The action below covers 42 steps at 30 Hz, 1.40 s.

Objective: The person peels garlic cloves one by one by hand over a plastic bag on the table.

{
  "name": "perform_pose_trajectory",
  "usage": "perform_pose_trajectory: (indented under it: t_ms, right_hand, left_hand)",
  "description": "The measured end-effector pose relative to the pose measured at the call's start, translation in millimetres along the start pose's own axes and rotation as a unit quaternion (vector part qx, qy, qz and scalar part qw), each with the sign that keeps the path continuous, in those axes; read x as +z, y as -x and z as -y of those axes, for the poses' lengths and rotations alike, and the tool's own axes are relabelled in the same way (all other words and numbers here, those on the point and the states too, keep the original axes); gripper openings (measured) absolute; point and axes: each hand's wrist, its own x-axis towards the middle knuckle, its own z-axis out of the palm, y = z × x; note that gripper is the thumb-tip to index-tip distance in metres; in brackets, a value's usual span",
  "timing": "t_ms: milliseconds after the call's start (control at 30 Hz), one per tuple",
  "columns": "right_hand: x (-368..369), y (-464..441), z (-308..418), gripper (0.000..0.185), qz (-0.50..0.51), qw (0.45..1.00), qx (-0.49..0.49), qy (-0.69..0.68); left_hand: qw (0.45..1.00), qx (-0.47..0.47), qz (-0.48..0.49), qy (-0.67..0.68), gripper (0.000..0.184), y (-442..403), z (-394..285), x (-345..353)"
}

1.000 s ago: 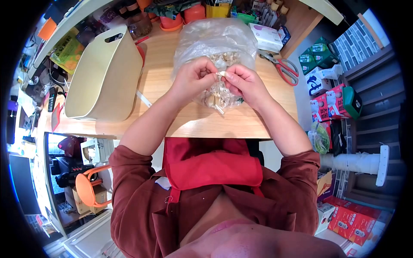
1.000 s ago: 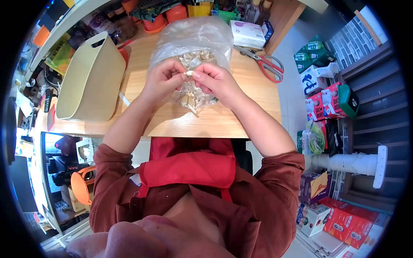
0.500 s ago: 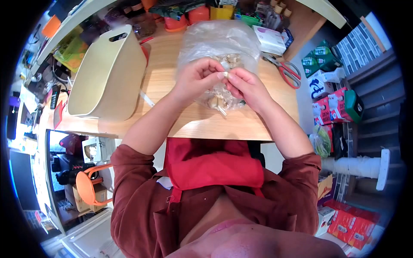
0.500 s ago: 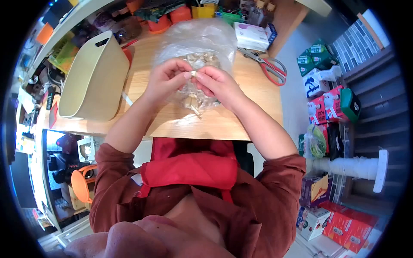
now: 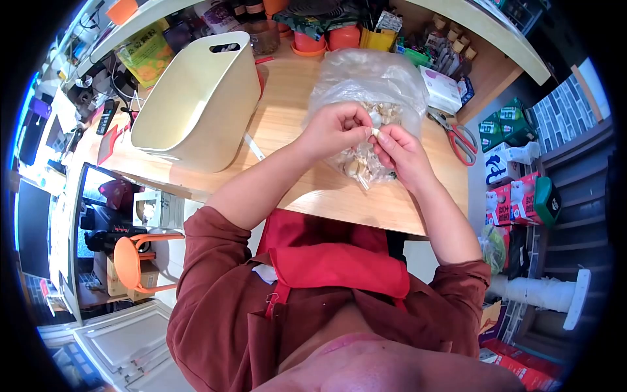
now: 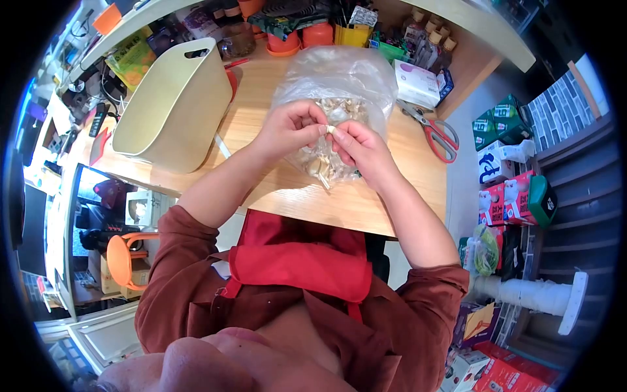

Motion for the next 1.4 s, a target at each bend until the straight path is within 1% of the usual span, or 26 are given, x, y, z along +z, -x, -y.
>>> perform_pose_trajectory:
  t_ms: [100,200,300,333,400,500,600,700,800,900,1000,1100,1300,1400]
  right_hand:
    - [-1,0,0,0.020,0.011,1.000,-0.002,-0.009]
    - [0,0,-2,0.021,0.009,1.000,-0.012,-0.011]
    - [-4,-1,-3,0.017,0.029,0.999,-0.004,-0.035]
    - [-3,-2,-5,0.016,0.000,0.998,-0.046,0.043]
    - [2,-3,-8,0.016,-0.057,0.970,-0.128,0.196]
    - [-1,-4,-14,0.020,-0.088,0.940,-0.172,0.280]
    - [1,-3,-7,0.019,-0.094,0.923,-0.181,0.327]
    - [1,-2,-6,0.017,-0.085,0.922,-0.160,0.343]
    - [1,-2,-7,0.016,-0.087,0.922,-0.172,0.336]
    - [2,-2,-5,0.015,-0.087,0.929,-0.187,0.308]
    - [2,-1,-6,0.014,-0.095,0.934,-0.186,0.289]
    - [-1,0,-5,0.013,-0.100,0.945,-0.162,0.265]
    - [-1,1,-3,0.013,-0.108,0.953,-0.156,0.237]
    - [-6,0,0,0.014,-0.092,0.988,-0.088,0.090]
  left_hand:
    - [1.000,0.004,0.003,0.007,0.004,-1,2,0]
    - [1.000,-0.006,-0.005,-0.013,0.002,0,0,2]
    - [1.000,-0.012,-0.004,0.020,0.002,-1,3,3]
    - [1.000,-0.019,-0.005,0.004,0.003,-2,4,1]
    - [0.999,-0.033,-0.008,-0.030,0.004,-3,8,-1]
    - [0.993,-0.003,-0.006,-0.117,0.003,-3,10,2]
    - [0.993,-0.012,0.013,-0.121,0.002,-2,10,2]
    - [0.995,-0.060,0.024,-0.076,0.002,-2,10,4]
    - [0.994,-0.084,0.027,-0.063,0.002,-1,1,7]
    - [0.995,-0.085,0.019,-0.051,0.002,-1,0,8]
    - [0.997,-0.077,0.026,-0.019,0.003,-1,4,6]
    - [0.998,-0.054,0.022,-0.026,0.004,-3,6,5]
    - [0.999,-0.031,0.009,0.024,0.002,-2,2,6]
    - [0.997,-0.005,-0.057,0.056,0.004,-3,-3,3]
